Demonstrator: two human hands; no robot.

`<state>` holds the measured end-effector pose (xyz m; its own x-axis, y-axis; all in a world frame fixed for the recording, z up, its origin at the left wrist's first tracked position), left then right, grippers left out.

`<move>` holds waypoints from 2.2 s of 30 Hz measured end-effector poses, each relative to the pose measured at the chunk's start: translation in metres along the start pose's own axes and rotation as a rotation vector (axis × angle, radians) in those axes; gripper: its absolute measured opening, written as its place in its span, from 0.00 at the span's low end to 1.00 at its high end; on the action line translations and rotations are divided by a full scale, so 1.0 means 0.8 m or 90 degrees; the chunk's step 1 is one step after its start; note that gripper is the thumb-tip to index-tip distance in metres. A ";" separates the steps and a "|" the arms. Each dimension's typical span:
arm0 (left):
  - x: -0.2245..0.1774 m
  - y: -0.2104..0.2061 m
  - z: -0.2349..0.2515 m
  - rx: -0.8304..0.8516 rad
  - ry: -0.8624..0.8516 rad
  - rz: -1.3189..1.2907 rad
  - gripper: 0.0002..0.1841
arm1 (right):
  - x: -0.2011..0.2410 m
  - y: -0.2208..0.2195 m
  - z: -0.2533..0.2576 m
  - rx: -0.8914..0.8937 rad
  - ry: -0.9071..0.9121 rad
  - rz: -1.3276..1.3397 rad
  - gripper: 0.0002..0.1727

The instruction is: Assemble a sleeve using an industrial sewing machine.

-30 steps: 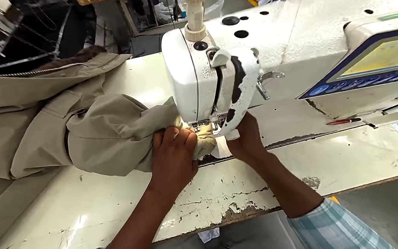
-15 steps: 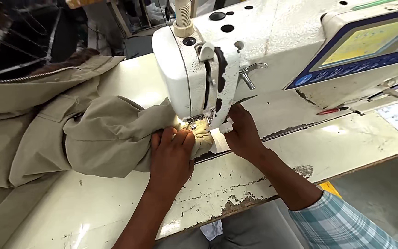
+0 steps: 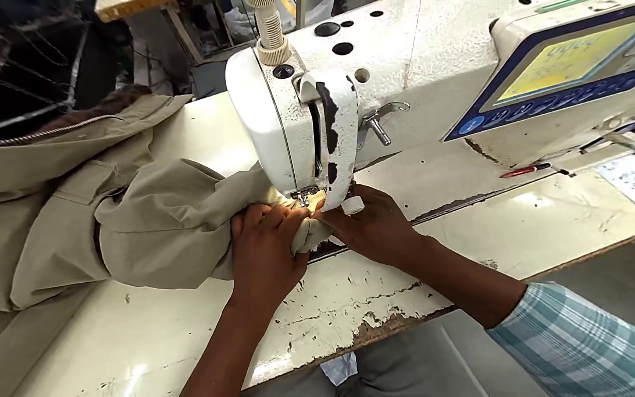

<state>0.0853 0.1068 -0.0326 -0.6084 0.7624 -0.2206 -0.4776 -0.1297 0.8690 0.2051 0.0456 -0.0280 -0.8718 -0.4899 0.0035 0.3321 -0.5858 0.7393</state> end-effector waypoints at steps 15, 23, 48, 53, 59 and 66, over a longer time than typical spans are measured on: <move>-0.012 -0.002 -0.002 0.160 -0.137 0.061 0.22 | 0.009 -0.009 -0.011 0.095 -0.072 0.044 0.15; -0.005 -0.005 -0.007 0.119 -0.093 0.039 0.23 | 0.007 -0.009 -0.008 0.096 -0.128 0.026 0.16; 0.002 -0.005 -0.004 0.069 -0.061 0.038 0.21 | 0.002 -0.010 -0.007 0.066 -0.142 0.025 0.17; 0.002 -0.004 -0.003 0.068 -0.059 0.033 0.21 | -0.001 -0.012 -0.009 0.071 -0.158 0.028 0.17; 0.002 -0.005 -0.001 0.063 -0.063 0.040 0.21 | -0.002 -0.014 -0.008 0.075 -0.155 0.028 0.17; 0.002 -0.005 0.002 0.050 -0.066 0.041 0.21 | -0.004 -0.013 -0.010 0.075 -0.147 0.057 0.19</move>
<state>0.0870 0.1097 -0.0355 -0.5652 0.8163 -0.1190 -0.3862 -0.1343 0.9126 0.2070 0.0480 -0.0412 -0.9045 -0.3684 0.2149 0.3787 -0.4617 0.8021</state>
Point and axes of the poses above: each hand's wrist, its own z-axis towards the middle knuckle, its own y-axis out of the back of the hand, x = y × z, the point moved 9 cm from there along z, towards the middle knuckle, and after that the axes turned 5 degrees about y, right-handed, at the moved point
